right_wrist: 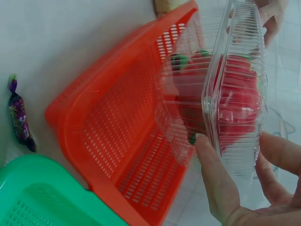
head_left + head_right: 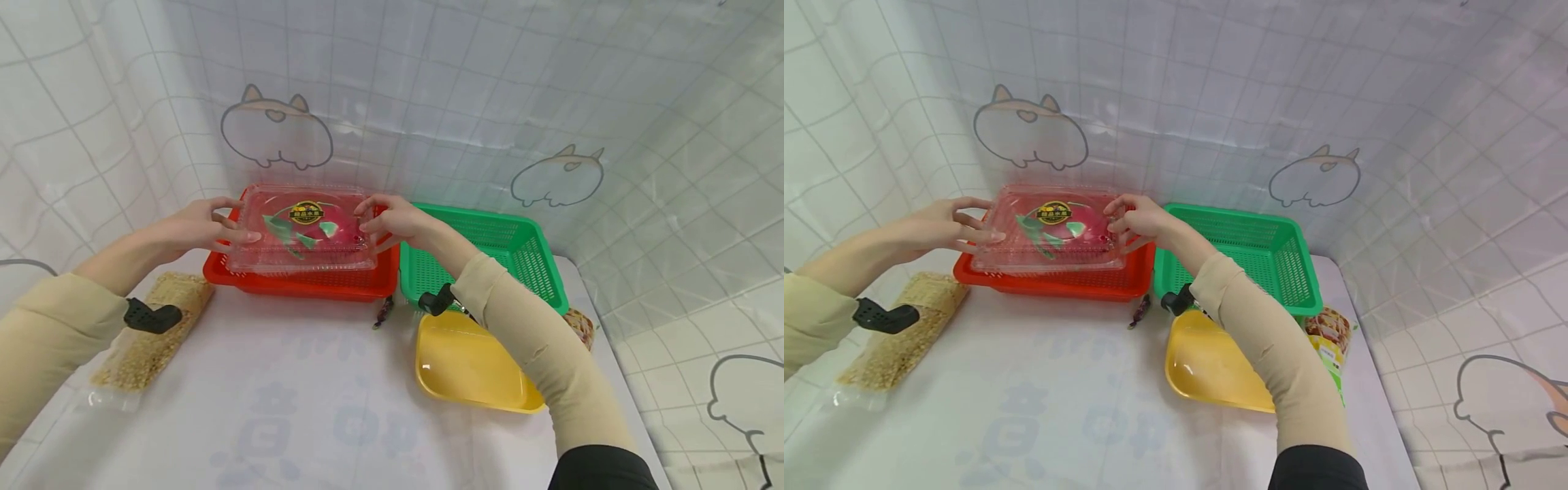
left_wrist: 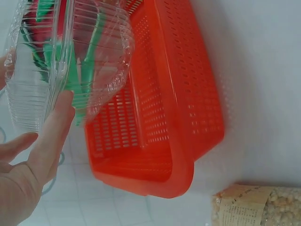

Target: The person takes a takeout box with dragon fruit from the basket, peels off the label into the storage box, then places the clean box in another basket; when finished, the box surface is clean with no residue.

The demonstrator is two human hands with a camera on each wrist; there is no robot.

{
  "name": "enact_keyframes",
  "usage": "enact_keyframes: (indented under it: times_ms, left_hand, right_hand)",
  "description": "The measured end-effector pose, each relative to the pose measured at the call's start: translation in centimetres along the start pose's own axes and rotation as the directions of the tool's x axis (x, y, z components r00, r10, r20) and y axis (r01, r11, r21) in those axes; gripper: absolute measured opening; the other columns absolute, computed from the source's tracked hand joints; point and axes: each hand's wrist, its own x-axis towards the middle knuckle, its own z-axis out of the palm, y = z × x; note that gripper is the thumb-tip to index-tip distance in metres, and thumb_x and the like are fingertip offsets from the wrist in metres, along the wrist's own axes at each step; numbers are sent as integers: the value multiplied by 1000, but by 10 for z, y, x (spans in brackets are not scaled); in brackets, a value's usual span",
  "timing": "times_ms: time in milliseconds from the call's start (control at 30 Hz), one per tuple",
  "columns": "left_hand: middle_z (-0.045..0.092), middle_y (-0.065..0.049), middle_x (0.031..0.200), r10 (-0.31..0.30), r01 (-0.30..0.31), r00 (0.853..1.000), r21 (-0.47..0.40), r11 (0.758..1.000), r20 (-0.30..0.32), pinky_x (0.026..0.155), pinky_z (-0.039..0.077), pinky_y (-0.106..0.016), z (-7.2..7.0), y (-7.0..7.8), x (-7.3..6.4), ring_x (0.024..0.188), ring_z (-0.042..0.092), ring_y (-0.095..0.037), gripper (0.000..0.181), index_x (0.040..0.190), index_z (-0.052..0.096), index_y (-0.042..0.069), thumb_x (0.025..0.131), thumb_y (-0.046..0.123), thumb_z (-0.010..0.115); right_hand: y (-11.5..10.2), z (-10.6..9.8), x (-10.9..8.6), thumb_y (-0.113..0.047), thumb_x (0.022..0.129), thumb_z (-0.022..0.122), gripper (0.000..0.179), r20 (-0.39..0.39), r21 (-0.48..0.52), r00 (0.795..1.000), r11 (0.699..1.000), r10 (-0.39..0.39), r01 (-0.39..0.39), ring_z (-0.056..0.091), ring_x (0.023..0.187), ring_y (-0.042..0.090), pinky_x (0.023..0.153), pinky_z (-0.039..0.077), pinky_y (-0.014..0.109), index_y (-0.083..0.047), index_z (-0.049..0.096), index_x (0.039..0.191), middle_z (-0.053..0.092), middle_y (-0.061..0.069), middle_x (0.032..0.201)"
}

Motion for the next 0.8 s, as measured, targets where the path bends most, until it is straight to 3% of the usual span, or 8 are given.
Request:
enact_keyframes:
  times_ms: [167, 333, 567, 800]
  left_hand:
    - [40, -29, 140, 14, -14, 1000, 1, 1000, -18, 81, 60, -32, 0, 3, -7, 94, 63, -13, 91, 158, 12, -1, 95, 35, 68]
    - [40, -29, 144, 21, -21, 999, 9, 1000, -33, 82, 59, -34, 4, 3, -16, 98, 64, -17, 92, 158, 15, 1, 94, 38, 69]
    - [42, -27, 142, 34, -34, 998, 10, 999, -57, 78, 55, -29, 10, 2, -30, 101, 62, -19, 90, 158, 17, 3, 94, 39, 68]
    - [48, -23, 138, 69, -70, 994, -9, 997, -80, 74, 58, -30, 21, -1, -47, 91, 62, -7, 84, 156, 22, 1, 94, 33, 69]
  right_hand:
    - [-1, 2, -7, -8, 98, 61, 31, 13, 2, 1000, 1000, -4, 4, 61, 85, 28, 80, 61, 45, -9, 54, 128, 56, 16, 123]
    - [-2, 5, -16, -8, 98, 60, 32, 26, 23, 1000, 1000, -8, 7, 63, 94, 25, 80, 61, 45, -8, 53, 129, 56, 15, 123]
    - [2, 8, -31, -8, 97, 62, 30, 20, 50, 1000, 998, -24, 23, 62, 87, 25, 79, 62, 46, -9, 55, 126, 60, 15, 109]
    - [9, 16, -50, -8, 96, 63, 30, 22, 61, 999, 998, -36, 35, 60, 92, 26, 76, 62, 48, -8, 56, 125, 58, 16, 109]
